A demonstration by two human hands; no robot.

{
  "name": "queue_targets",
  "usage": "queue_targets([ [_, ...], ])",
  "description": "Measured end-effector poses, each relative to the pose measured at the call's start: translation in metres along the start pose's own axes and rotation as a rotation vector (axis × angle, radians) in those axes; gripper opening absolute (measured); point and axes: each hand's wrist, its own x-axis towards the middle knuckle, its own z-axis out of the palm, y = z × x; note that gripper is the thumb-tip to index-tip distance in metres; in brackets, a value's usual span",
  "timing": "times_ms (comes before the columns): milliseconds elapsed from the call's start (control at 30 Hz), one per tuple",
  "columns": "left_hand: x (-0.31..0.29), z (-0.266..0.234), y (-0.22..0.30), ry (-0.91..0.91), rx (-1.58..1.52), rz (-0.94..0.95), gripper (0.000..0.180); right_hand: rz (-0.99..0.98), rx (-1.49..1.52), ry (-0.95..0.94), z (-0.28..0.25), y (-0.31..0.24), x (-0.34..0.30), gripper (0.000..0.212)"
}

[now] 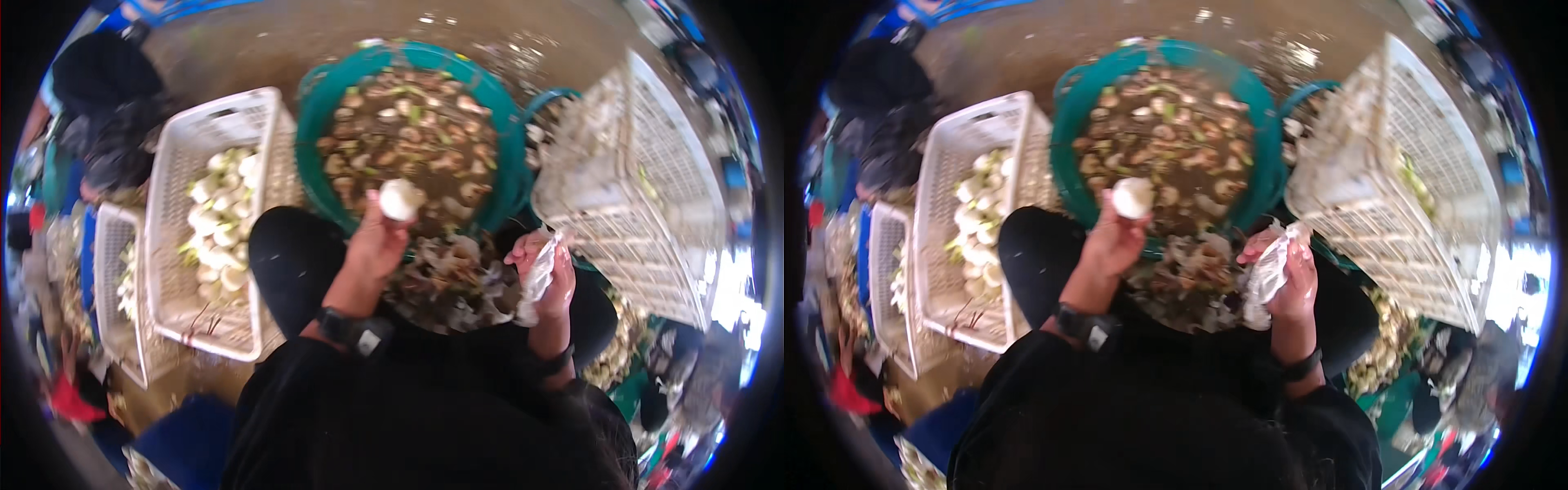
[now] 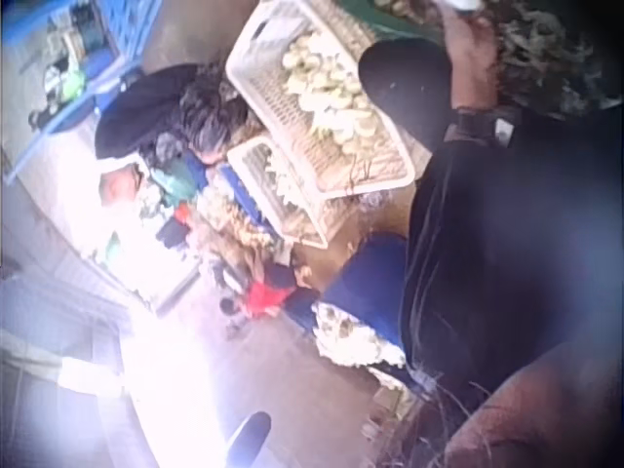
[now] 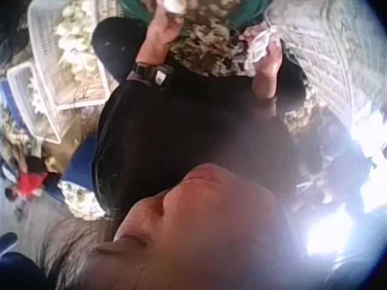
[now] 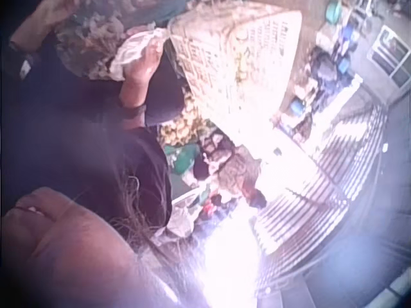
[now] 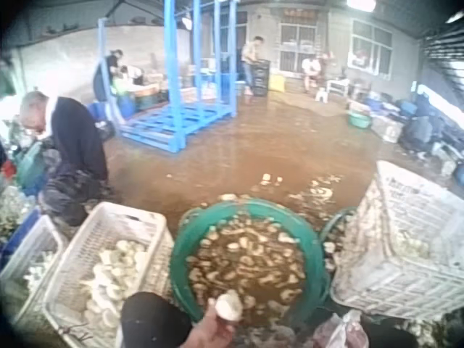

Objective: The person peels garlic bulbs by hand, pulling them from a green basin of water, stripping away the outer layers, and placing the cleaned garlic into a white plastic crate.

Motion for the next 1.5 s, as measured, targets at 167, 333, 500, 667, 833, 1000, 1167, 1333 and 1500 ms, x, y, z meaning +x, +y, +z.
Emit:
queue_targets([
  [167,0.01,0.024,-0.024,0.215,0.334,0.317,0.033,0.27,-1.027,-0.147,0.009,-0.006,0.003,0.023],
  [333,-0.003,0.024,-0.028,0.114,0.643,0.51,0.022,0.189,-0.595,-0.025,0.038,0.042,0.045,0.026],
  [500,-0.008,0.03,-0.011,-0.072,0.625,0.581,0.015,0.415,-0.38,-0.248,0.037,0.033,0.062,0.02],
  [667,-0.013,0.048,-0.003,-0.176,0.892,0.636,0.021,0.127,-0.473,-0.285,0.04,0.031,0.056,0.02],
  [833,-0.003,0.034,-0.014,0.047,0.687,0.59,0.022,-0.155,-1.011,-0.259,0.041,0.043,0.053,0.01],
  [1000,-0.002,0.067,-0.003,0.592,0.291,0.373,0.015,0.087,-1.386,-0.645,0.011,0.057,-0.006,0.014],
  [1167,-0.007,0.043,-0.013,0.386,0.768,0.292,0.029,0.566,-0.229,0.166,0.024,0.078,0.024,0.042],
  [1333,0.001,0.039,-0.006,0.391,0.64,0.433,0.043,0.577,0.607,-0.024,-0.003,0.043,0.089,0.05],
  [1500,0.013,0.035,-0.013,0.472,0.582,0.236,0.036,0.413,-0.782,0.107,-0.057,0.047,0.158,0.046],
])
